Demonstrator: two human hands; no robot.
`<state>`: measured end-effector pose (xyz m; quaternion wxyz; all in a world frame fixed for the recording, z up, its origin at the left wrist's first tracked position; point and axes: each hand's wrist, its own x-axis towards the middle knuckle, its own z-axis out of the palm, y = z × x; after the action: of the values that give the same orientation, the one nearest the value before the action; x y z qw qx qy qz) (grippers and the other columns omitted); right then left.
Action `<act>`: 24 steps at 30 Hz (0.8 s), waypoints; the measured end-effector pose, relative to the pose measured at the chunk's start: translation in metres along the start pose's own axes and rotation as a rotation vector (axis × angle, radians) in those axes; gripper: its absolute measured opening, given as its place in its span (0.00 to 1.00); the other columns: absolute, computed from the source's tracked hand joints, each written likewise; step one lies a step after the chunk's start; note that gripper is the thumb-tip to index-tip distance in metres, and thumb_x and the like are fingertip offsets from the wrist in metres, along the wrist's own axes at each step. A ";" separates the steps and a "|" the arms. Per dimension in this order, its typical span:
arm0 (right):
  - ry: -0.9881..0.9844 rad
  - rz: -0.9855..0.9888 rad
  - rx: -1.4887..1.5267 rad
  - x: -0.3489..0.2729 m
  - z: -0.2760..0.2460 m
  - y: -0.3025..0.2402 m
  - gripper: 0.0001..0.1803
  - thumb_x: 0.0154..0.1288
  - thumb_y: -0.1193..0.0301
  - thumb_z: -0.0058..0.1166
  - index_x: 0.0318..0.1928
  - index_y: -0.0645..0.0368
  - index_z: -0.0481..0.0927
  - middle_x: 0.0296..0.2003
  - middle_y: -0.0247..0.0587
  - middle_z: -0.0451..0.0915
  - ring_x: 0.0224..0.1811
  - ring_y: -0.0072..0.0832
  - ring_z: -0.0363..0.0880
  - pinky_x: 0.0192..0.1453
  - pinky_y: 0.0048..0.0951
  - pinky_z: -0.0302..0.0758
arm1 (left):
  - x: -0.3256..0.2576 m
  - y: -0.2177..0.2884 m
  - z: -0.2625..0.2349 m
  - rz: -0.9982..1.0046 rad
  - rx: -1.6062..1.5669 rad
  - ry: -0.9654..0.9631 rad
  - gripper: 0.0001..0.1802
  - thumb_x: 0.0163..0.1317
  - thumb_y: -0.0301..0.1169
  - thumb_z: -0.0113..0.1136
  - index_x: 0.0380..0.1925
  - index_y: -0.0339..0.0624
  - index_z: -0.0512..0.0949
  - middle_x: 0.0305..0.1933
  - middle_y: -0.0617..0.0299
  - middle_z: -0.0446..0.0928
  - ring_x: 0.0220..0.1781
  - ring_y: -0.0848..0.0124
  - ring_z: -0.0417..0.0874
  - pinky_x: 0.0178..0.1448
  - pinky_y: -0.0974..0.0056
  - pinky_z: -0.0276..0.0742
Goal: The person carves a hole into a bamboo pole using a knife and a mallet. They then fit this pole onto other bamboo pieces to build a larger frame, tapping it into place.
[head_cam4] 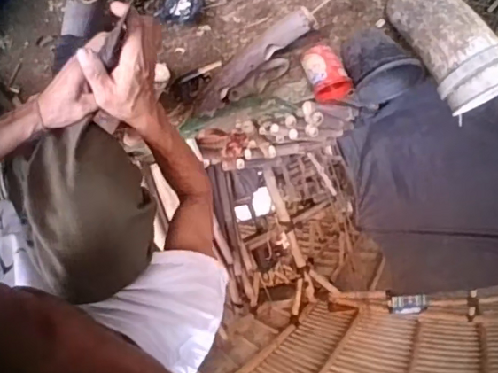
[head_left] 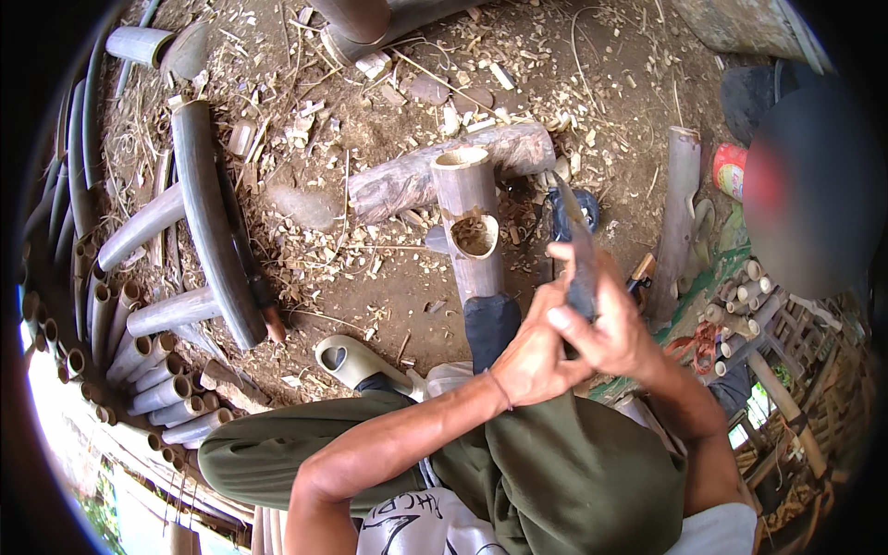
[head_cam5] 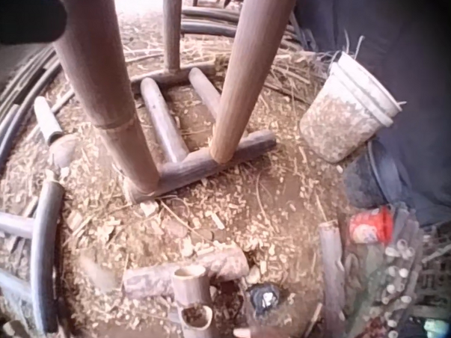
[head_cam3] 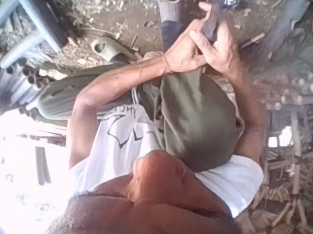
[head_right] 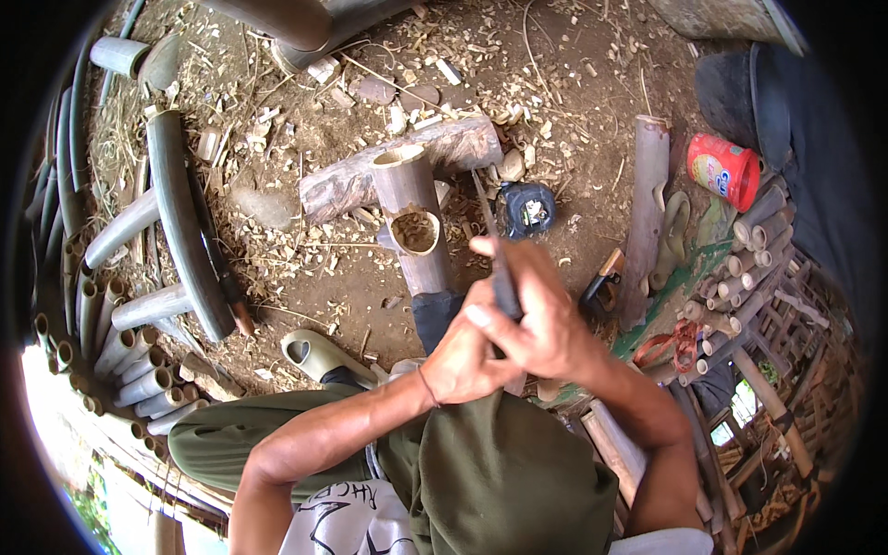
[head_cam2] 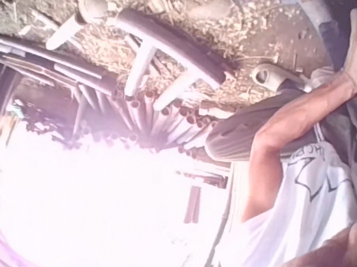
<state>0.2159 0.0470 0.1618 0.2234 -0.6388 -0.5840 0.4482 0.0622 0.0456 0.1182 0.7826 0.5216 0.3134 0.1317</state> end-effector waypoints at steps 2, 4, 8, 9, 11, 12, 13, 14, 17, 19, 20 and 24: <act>-0.109 -0.006 -0.127 0.007 -0.021 0.017 0.28 0.68 0.63 0.56 0.64 0.62 0.68 0.39 0.49 0.70 0.38 0.43 0.75 0.43 0.40 0.73 | 0.010 0.007 -0.005 -0.139 0.056 -0.179 0.48 0.52 0.47 0.71 0.63 0.26 0.60 0.62 0.35 0.63 0.66 0.45 0.67 0.72 0.55 0.62; -0.379 -0.051 -0.338 0.028 -0.040 0.014 0.27 0.60 0.67 0.60 0.60 0.56 0.72 0.39 0.45 0.69 0.38 0.41 0.78 0.38 0.41 0.76 | 0.013 -0.008 -0.009 -0.271 -0.425 -0.176 0.46 0.59 0.52 0.67 0.65 0.31 0.60 0.62 0.45 0.67 0.67 0.57 0.69 0.70 0.57 0.66; -0.611 -0.238 -0.690 0.063 -0.034 0.019 0.22 0.52 0.67 0.62 0.49 0.58 0.80 0.32 0.40 0.81 0.31 0.37 0.84 0.32 0.37 0.80 | 0.029 -0.021 0.009 -0.388 -1.473 0.254 0.23 0.73 0.54 0.45 0.50 0.48 0.72 0.40 0.63 0.77 0.44 0.70 0.78 0.52 0.60 0.75; -0.737 -0.221 -0.765 0.078 -0.033 0.015 0.20 0.51 0.66 0.61 0.46 0.58 0.82 0.29 0.39 0.84 0.30 0.36 0.85 0.31 0.36 0.80 | 0.035 -0.026 0.009 -0.364 -1.602 0.245 0.22 0.74 0.54 0.44 0.47 0.48 0.73 0.34 0.65 0.76 0.39 0.69 0.78 0.48 0.60 0.76; -0.942 -0.177 -0.660 0.104 -0.032 0.011 0.16 0.51 0.67 0.61 0.42 0.58 0.83 0.27 0.39 0.85 0.29 0.36 0.86 0.31 0.36 0.81 | 0.038 -0.019 0.011 -0.394 -1.588 0.390 0.21 0.74 0.52 0.43 0.44 0.48 0.73 0.30 0.67 0.74 0.36 0.70 0.75 0.45 0.61 0.73; -1.044 -0.151 -0.603 0.112 -0.031 0.012 0.14 0.51 0.68 0.60 0.40 0.58 0.84 0.26 0.39 0.86 0.29 0.35 0.87 0.32 0.35 0.81 | 0.039 -0.015 0.011 -0.413 -1.581 0.462 0.20 0.74 0.51 0.42 0.43 0.48 0.73 0.28 0.68 0.73 0.35 0.70 0.74 0.44 0.61 0.72; -1.015 -0.143 -0.600 0.113 -0.031 0.017 0.10 0.54 0.69 0.60 0.37 0.59 0.84 0.28 0.42 0.86 0.31 0.36 0.87 0.33 0.36 0.82 | 0.034 -0.028 0.011 -0.338 -1.590 0.431 0.17 0.73 0.47 0.45 0.42 0.46 0.73 0.27 0.66 0.71 0.33 0.70 0.72 0.44 0.61 0.71; -0.995 -0.070 -0.546 0.110 -0.029 0.022 0.09 0.55 0.70 0.60 0.36 0.59 0.84 0.28 0.44 0.86 0.31 0.37 0.87 0.33 0.37 0.83 | 0.035 -0.026 0.010 -0.424 -1.477 0.527 0.17 0.73 0.45 0.46 0.40 0.43 0.74 0.26 0.65 0.72 0.31 0.70 0.73 0.42 0.62 0.72; -0.856 0.166 -0.308 0.073 -0.012 0.040 0.10 0.55 0.70 0.60 0.38 0.60 0.81 0.30 0.49 0.85 0.31 0.44 0.86 0.35 0.39 0.83 | 0.033 -0.010 0.001 -0.725 -1.012 0.662 0.20 0.71 0.42 0.48 0.30 0.37 0.77 0.22 0.62 0.73 0.23 0.70 0.74 0.32 0.63 0.74; -0.575 0.210 -0.139 0.038 0.012 0.047 0.13 0.56 0.70 0.59 0.42 0.59 0.79 0.32 0.50 0.85 0.30 0.47 0.85 0.35 0.40 0.83 | 0.027 -0.013 -0.010 -0.792 -0.691 0.652 0.27 0.69 0.42 0.48 0.19 0.31 0.78 0.17 0.58 0.74 0.18 0.70 0.75 0.23 0.64 0.73; -0.470 0.229 -0.042 0.026 0.024 0.049 0.13 0.56 0.71 0.58 0.43 0.59 0.78 0.31 0.51 0.84 0.31 0.49 0.84 0.36 0.41 0.82 | 0.023 -0.016 -0.017 -0.783 -0.519 0.570 0.28 0.69 0.42 0.47 0.17 0.28 0.77 0.16 0.56 0.74 0.18 0.69 0.76 0.24 0.62 0.73; -0.178 0.371 0.216 0.001 0.080 0.038 0.12 0.58 0.72 0.57 0.42 0.61 0.75 0.29 0.56 0.81 0.34 0.55 0.82 0.35 0.47 0.78 | 0.011 -0.025 -0.053 -0.668 0.110 0.287 0.23 0.68 0.37 0.45 0.19 0.32 0.76 0.19 0.36 0.76 0.25 0.47 0.83 0.29 0.49 0.76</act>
<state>0.1699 0.0209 0.0911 0.1520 -0.6657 -0.4225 0.5961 0.0343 0.0803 0.0783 0.7012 0.4080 0.5797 -0.0763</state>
